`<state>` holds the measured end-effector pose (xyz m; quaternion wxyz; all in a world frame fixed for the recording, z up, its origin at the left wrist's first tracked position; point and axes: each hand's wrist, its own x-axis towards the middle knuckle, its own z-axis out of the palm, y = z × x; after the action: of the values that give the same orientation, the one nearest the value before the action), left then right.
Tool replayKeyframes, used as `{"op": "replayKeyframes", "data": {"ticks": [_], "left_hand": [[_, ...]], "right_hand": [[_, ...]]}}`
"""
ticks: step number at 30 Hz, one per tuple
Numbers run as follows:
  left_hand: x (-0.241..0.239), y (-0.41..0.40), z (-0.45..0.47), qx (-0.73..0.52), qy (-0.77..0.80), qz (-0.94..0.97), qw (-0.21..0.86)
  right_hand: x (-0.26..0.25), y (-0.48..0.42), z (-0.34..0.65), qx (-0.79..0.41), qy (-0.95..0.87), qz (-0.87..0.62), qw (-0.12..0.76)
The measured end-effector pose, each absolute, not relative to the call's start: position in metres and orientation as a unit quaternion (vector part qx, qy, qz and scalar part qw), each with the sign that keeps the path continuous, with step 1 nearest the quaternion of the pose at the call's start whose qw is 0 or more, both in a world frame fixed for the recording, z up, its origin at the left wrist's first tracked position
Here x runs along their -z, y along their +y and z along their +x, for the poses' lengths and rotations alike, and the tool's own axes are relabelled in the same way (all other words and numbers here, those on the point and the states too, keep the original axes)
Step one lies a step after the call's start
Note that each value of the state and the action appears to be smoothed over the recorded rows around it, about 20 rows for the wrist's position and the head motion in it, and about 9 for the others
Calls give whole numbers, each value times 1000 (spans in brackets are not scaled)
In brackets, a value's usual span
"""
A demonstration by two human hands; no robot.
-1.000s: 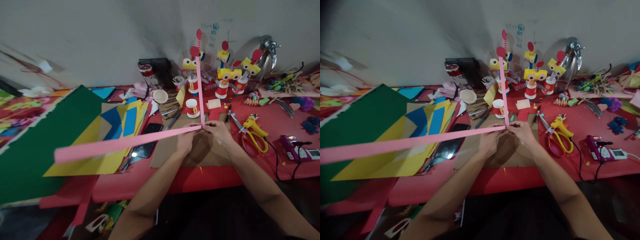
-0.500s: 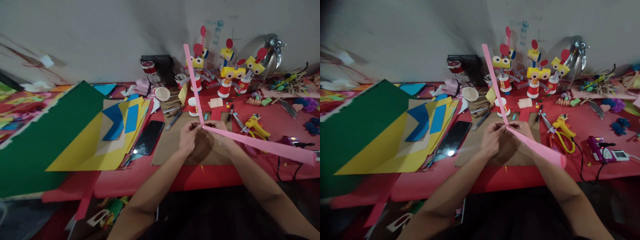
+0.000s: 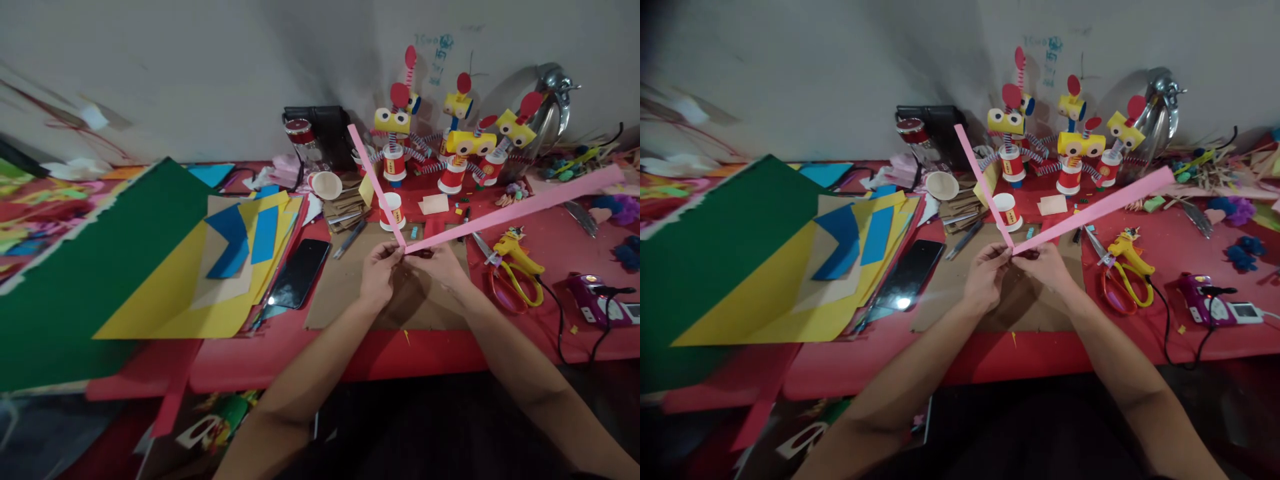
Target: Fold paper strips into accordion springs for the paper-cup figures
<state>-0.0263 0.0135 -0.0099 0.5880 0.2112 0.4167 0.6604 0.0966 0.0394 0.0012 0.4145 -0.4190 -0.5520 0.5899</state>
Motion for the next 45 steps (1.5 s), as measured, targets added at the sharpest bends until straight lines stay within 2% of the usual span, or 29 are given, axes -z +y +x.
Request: {"op": "replayKeyframes", "data": {"ticks": [17, 29, 38, 45], "left_hand": [[-2, 10, -28, -648, 425, 206, 597], [-7, 9, -28, -640, 400, 219, 619], [-6, 7, -27, -642, 436, 230, 587], [-6, 8, -27, -618, 450, 206, 611]], "right_hand": [[-9, 35, 94, -613, -503, -442, 421], [-10, 34, 96, -546, -538, -459, 448], [-14, 33, 94, -576, -515, -460, 438], [-14, 36, 97, -536, -546, -459, 452]]}}
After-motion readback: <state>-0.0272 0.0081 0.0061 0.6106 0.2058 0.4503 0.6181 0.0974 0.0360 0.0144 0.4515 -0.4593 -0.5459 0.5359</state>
